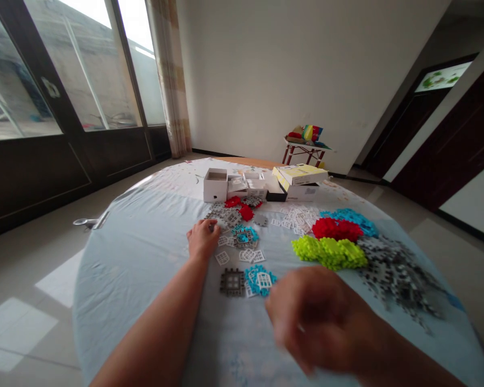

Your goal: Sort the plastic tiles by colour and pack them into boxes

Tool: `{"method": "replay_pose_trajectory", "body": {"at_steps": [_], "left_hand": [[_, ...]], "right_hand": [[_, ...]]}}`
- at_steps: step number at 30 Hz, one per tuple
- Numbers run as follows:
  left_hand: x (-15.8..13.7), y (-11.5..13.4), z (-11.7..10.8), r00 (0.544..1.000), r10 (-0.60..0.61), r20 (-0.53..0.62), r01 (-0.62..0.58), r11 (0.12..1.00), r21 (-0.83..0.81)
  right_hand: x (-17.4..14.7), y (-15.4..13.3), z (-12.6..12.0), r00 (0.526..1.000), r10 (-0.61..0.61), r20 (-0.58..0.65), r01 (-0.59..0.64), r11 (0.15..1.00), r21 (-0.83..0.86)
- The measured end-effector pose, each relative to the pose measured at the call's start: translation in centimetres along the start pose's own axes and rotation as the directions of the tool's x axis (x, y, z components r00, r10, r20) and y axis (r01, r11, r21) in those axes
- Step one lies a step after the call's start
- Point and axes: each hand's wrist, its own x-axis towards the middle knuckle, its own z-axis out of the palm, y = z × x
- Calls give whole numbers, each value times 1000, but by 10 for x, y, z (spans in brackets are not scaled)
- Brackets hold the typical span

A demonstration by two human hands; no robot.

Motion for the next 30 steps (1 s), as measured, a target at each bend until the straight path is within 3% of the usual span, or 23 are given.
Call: {"method": "replay_pose_trajectory", "body": {"at_steps": [2,4,9,13,19,25,30], "left_hand": [[0,1,0,1000,0,0,0,1000,15],[1,1,-1,1000,0,2,0,1000,31],[3,0,-3,1000,12,13,-13,997,73],[5,0,-1,999,27,22,-29,995,99],[7,-2,0,999,37,21,-39,993,114],[10,-8,0,999,34,23,-36,993,113],[14,-13,3,998,51,29,-54,991,124]], "right_hand": [[26,19,-2,997,30,-71,-33,998,-44],[41,45,-5,991,-23,-130,-7,976,-220],[38,95,-13,997,-65,34,73,895,-439],[35,99,-12,995,-56,81,87,882,-464],[41,99,-4,981,-148,125,190,860,-474],[48,107,-3,982,-137,131,187,807,-561],[50,110,-4,962,-173,210,254,845,-470]]}}
